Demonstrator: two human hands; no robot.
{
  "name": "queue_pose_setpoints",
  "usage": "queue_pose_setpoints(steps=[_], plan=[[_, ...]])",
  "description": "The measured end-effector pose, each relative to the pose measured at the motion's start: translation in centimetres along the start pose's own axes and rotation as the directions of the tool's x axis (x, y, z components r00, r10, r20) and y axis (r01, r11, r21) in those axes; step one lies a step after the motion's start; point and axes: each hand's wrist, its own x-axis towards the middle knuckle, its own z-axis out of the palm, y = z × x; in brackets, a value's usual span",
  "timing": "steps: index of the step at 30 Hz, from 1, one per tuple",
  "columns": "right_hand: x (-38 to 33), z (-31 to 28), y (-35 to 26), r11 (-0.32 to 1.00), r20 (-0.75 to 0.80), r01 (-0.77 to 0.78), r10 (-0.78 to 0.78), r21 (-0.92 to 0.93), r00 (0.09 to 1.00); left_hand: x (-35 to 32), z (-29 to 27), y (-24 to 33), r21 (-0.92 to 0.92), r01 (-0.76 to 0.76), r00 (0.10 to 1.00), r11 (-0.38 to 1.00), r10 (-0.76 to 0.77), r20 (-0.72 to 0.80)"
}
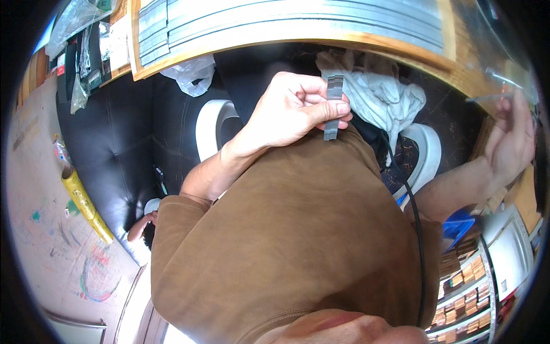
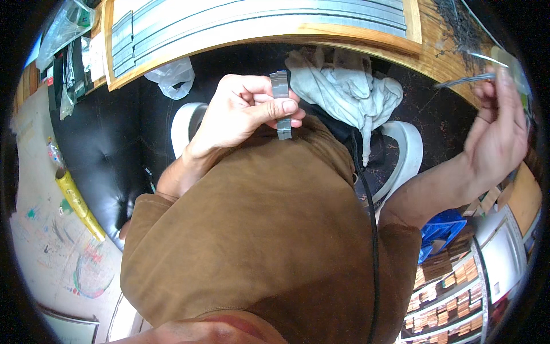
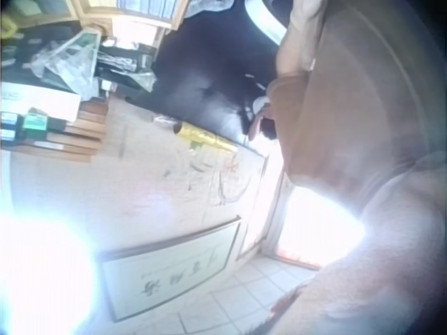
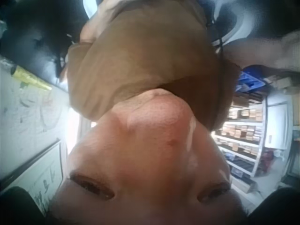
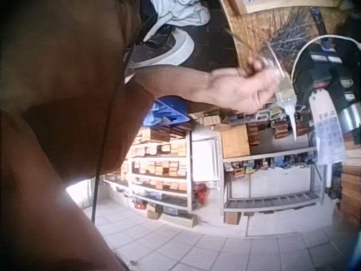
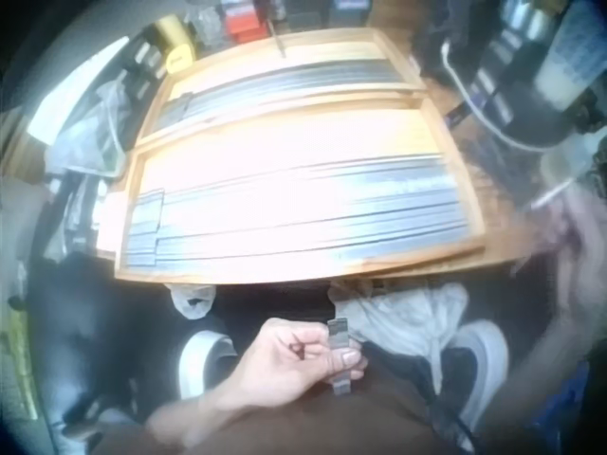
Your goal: The person repeatedly picks up small rectangular metal pieces from a wooden tray and aligns them by hand. They hold and adjust the pieces, occasionally stacking them, then place them back into the tray. The process is repeated multiple times with similar components.
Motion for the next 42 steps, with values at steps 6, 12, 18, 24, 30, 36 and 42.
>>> queue_pose_setpoints(steps=[6, 12, 18, 24, 30, 36, 42], plan=[[-6.5, 4.9, -2.0, 0.963, 0.618, -0.259, 0.25, -0.077, 0.746, 0.4, 0.0, 0.2, -0.007, 0.041, 0.999, 0.999, -0.041, -0.007], [-11.6, 12.0, 0.4, 0.799, 0.813, -0.593, 0.277, 0.101, 0.513, -0.2, 0.1, -0.1, -0.088, 0.044, 0.999, 0.995, -0.045, -0.003], [-12.6, 12.6, 1.2, 0.756, 0.792, -0.63, 0.272, 0.176, 0.547, -0.1, -0.3, -0.9, -0.066, 0.03, 0.999, 0.997, -0.031, -0.012], [-12.7, 12.6, 1.5, 0.788, 0.807, -0.59, 0.23, 0.174, 0.544, -0.2, 0.0, -0.2, -0.068, 0.005, 1.0, 0.998, -0.004, 0.015], [-12.7, 12.5, 0.9, 0.814, 0.797, -0.556, 0.222, 0.166, 0.562, -0.2, -0.3, -0.7, -0.067, 0.002, 1.0, 0.998, 0.0, 0.021], [-13.1, 12.8, 0.9, 0.821, 0.749, -0.528, 0.204, 0.22, 0.63, -0.1, -0.4, -1.2, -0.068, -0.056, 0.998, 0.996, 0.058, 0.019], [-13.0, 12.7, 1.3, 0.834, 0.76, -0.497, 0.159, 0.238, 0.631, -0.2, -0.5, -0.4, 0.009, -0.043, 0.998, 0.999, 0.042, 0.047]])
